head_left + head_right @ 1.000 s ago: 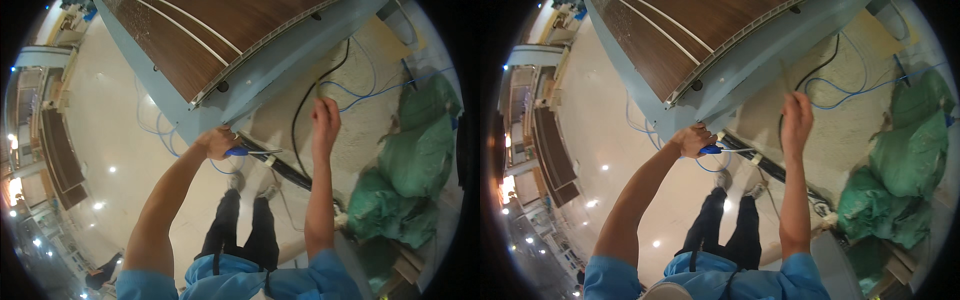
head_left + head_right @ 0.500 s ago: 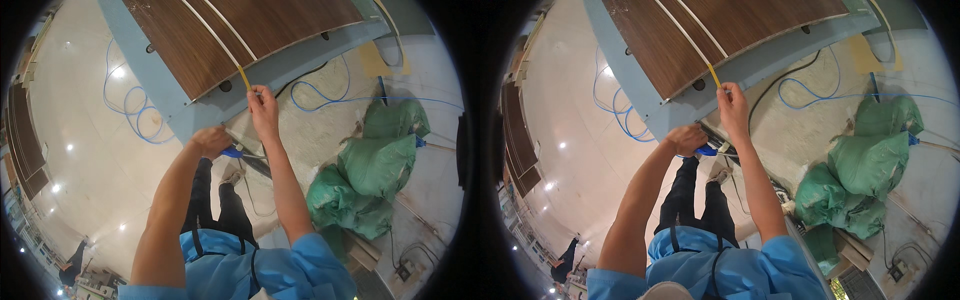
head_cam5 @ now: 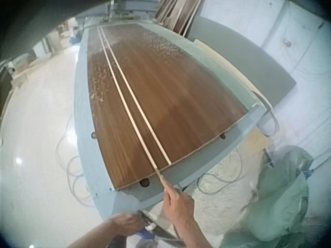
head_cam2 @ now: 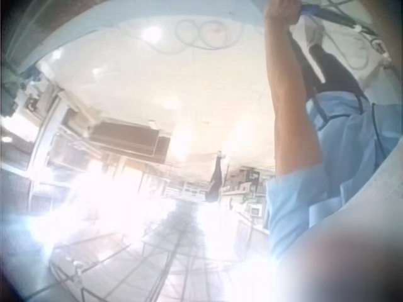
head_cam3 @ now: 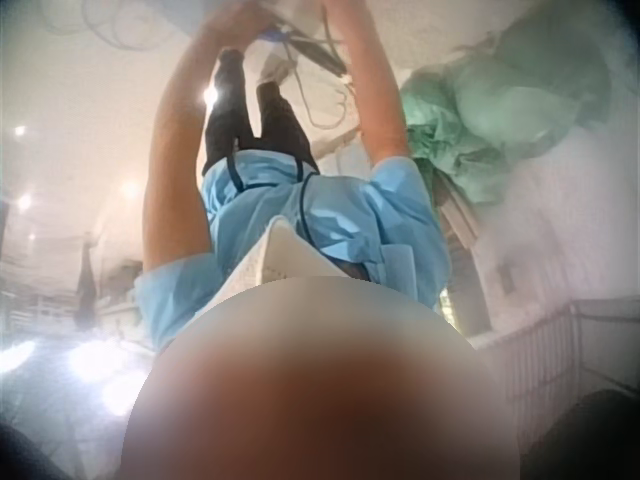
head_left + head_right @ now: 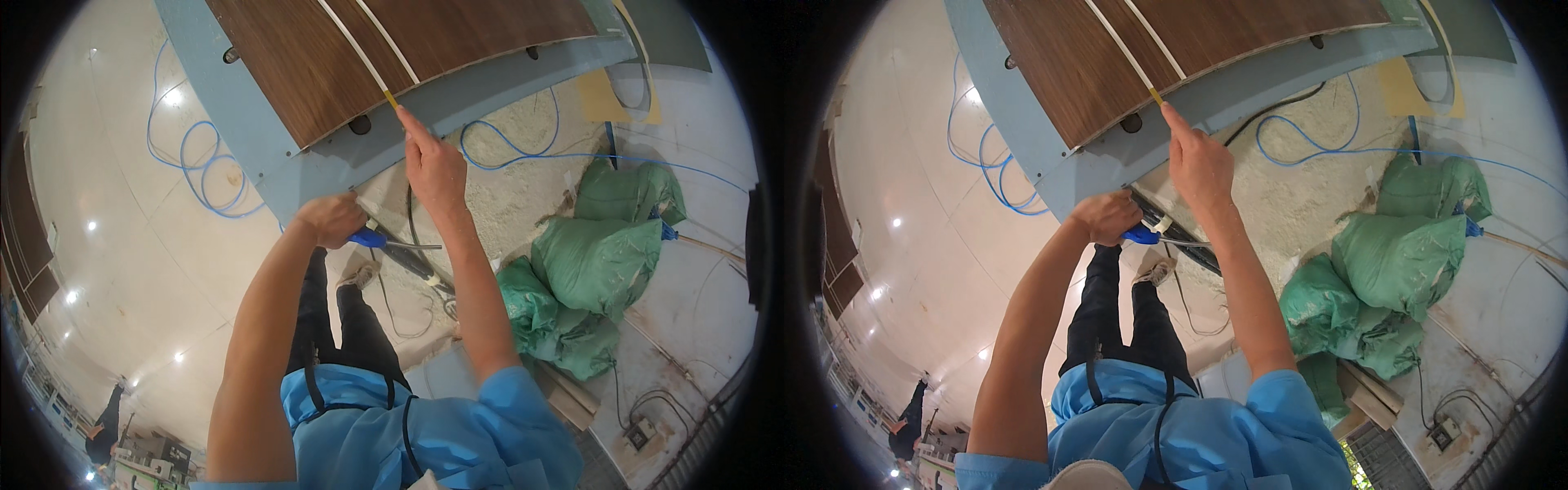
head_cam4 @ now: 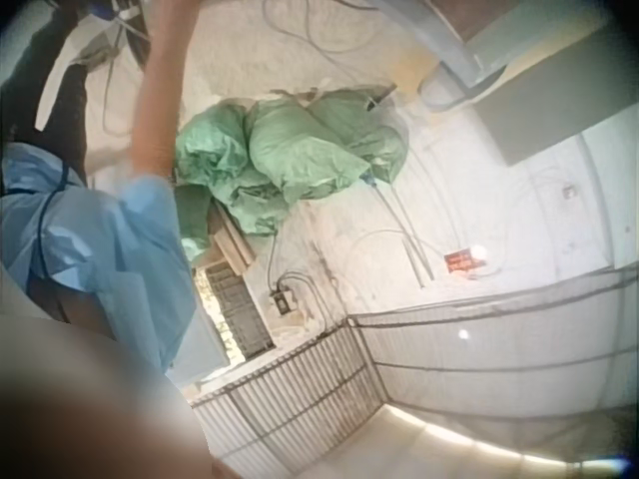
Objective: The person walks to a control station, interacts with the computer, then returns to a large machine. They use a blue air gun to apply adhesive along white strips on a wooden panel, repeatedly checking alignment with a yellow ruler and adjusting the strips by hand.
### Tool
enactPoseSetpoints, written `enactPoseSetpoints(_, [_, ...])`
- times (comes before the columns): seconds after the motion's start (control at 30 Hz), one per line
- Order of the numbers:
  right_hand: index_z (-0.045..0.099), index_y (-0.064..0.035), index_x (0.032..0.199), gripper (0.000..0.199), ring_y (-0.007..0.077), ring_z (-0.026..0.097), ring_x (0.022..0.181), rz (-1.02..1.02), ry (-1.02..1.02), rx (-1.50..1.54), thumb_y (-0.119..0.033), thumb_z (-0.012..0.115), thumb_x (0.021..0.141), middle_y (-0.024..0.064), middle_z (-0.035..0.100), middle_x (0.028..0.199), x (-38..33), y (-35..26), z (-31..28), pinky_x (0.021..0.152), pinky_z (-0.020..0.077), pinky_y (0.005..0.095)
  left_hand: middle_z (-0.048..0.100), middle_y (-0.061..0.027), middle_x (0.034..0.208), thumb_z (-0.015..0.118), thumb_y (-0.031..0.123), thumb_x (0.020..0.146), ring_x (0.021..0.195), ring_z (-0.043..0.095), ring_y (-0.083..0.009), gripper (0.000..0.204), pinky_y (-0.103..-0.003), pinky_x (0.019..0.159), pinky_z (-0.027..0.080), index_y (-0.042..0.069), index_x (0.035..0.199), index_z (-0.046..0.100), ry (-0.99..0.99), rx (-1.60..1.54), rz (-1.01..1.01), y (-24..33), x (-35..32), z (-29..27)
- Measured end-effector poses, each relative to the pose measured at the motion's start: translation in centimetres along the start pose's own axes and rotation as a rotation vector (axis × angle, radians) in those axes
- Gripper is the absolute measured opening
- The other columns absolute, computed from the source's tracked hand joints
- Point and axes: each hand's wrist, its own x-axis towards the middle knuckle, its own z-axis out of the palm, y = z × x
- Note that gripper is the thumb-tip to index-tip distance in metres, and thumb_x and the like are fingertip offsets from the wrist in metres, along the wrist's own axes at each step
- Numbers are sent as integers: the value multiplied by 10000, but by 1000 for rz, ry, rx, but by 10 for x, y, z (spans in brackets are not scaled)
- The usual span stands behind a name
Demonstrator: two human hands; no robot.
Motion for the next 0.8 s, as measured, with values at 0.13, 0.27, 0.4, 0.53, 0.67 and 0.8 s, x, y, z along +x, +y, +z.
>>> enactPoseSetpoints(0.13, [497, -241, 1545, 575, 353, 698, 665, -10, -176, -130, -144, 584, 985, 172, 681, 695, 11, -2, -11, 626, 556, 481, 659, -25, 848, 741, 247, 632, 913, 620, -234, 259, -329, 920, 480, 126, 841, 647, 4, -1, 14, -1, 0, 2])
enactPoseSetpoints(0.27, [422, -266, 1593, 645, 382, 686, 638, -41, -252, -149, -158, 580, 977, 191, 650, 634, 20, -1, -18, 623, 555, 518, 657, -33, 847, 716, 211, 642, 910, 617, -247, 235, -340, 919, 484, 117, 843, 638, 45, -45, 6, -1, 0, 7])
enactPoseSetpoints(0.4, [379, -271, 1613, 671, 413, 689, 668, -31, -321, -159, -152, 573, 982, 227, 658, 668, 26, -3, -21, 654, 557, 536, 701, -14, 892, 663, 196, 753, 916, 641, -206, 120, -316, 927, 474, 118, 843, 678, 24, -15, -1, -2, 1, 10])
enactPoseSetpoints(0.53, [357, -268, 1622, 681, 435, 689, 689, -6, -392, -152, -130, 559, 986, 246, 665, 694, 31, -10, -28, 686, 558, 545, 669, -55, 891, 674, 203, 706, 960, 646, -249, 199, -337, 956, 490, 101, 872, 633, -8, -29, 13, -2, 2, 14])
enactPoseSetpoints(0.67, [366, -273, 1617, 673, 440, 691, 704, 13, -439, -180, -93, 539, 992, 258, 679, 732, 36, -18, -35, 700, 555, 550, 678, -61, 883, 672, 212, 713, 928, 649, -242, 183, -336, 953, 492, 94, 849, 637, 23, -40, 36, -4, 3, 17])
enactPoseSetpoints(0.8, [386, -278, 1608, 649, 446, 698, 751, 51, -494, -250, -86, 530, 1005, 263, 696, 792, 45, -25, -36, 719, 551, 546, 684, -58, 871, 681, 227, 727, 913, 650, -235, 170, -337, 946, 495, 94, 826, 640, 72, -15, 51, -5, 1, 14])
